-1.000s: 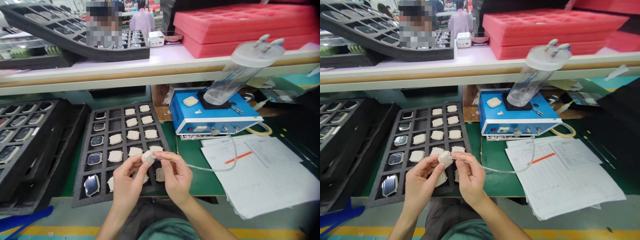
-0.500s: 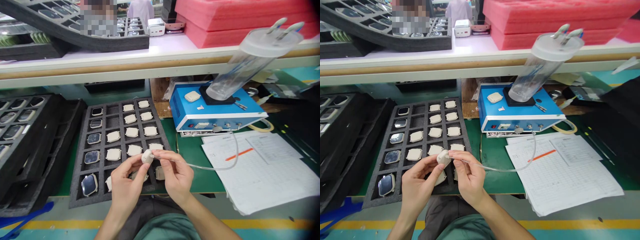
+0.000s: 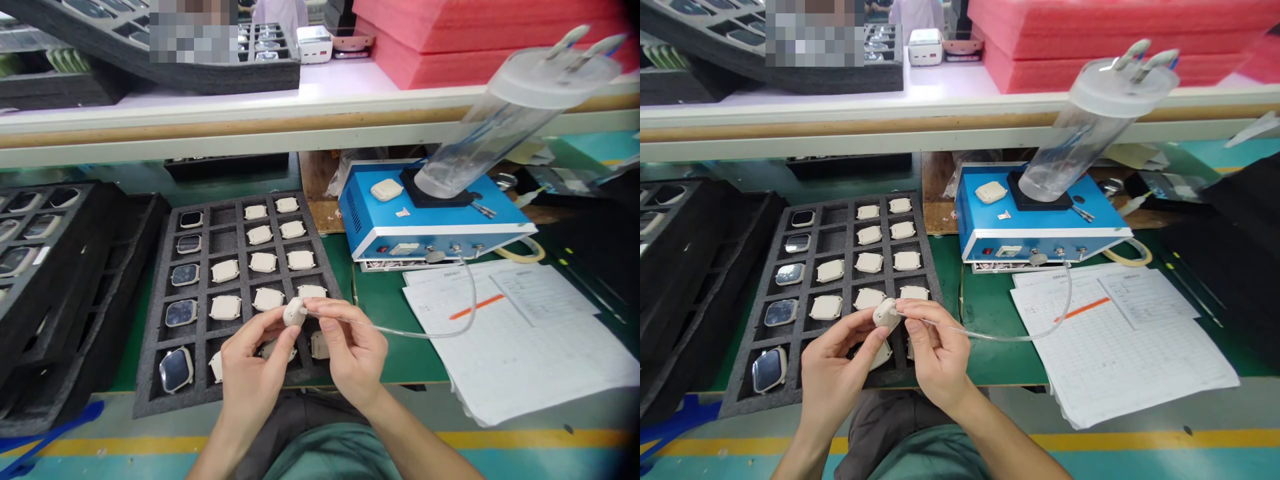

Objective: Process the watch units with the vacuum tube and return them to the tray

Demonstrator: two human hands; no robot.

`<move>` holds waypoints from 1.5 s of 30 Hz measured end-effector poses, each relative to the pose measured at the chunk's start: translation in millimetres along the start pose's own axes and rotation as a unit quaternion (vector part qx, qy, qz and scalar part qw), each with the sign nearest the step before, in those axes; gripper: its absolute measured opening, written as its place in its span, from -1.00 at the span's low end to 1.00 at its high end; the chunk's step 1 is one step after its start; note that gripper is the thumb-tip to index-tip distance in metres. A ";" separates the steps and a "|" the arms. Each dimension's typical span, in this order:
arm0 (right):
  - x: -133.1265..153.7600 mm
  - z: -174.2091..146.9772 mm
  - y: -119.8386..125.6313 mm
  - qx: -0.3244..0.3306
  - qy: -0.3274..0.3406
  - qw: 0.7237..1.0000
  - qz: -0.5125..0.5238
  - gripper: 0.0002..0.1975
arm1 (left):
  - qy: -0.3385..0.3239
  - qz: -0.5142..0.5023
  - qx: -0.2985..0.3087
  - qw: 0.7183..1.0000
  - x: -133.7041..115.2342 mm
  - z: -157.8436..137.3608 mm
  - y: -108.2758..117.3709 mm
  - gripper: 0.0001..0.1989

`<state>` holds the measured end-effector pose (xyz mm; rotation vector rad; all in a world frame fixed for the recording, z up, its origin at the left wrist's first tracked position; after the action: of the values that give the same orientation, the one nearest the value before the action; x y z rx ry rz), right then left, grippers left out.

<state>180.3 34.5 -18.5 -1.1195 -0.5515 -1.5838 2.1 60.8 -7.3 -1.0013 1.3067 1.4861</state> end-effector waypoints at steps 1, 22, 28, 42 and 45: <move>-0.4 -0.1 0.0 0.001 -0.001 1.000 -0.002 -0.81 | -0.001 0.002 0.001 1.000 0.3 -0.1 -0.1 -0.84; 6.7 9.2 -2.8 0.001 0.018 1.000 -0.003 -0.84 | -0.024 0.043 -0.018 0.999 1.3 1.9 6.5 -0.81; 10.0 14.8 -5.2 0.006 0.038 0.999 -0.001 -0.83 | -0.029 0.047 -0.020 0.998 10.5 5.4 8.1 -0.73; 4.5 13.9 -6.1 0.009 0.025 0.999 0.041 -0.77 | -0.032 0.048 -0.045 0.997 -0.2 7.5 9.6 -0.71; 5.1 14.1 -6.0 0.009 0.026 0.999 0.041 -0.77 | -0.035 0.048 -0.044 0.997 0.4 7.2 10.0 -0.72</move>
<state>180.1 45.4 -6.5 -1.0716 -0.4785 -1.5294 -7.7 67.5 -4.1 -0.9441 1.2650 1.6495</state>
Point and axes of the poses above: each hand's wrist, its own z-axis towards the middle knuckle, its own y-axis out of the back of the hand, x = y × z, the point moved 10 cm from there along z, towards the middle knuckle
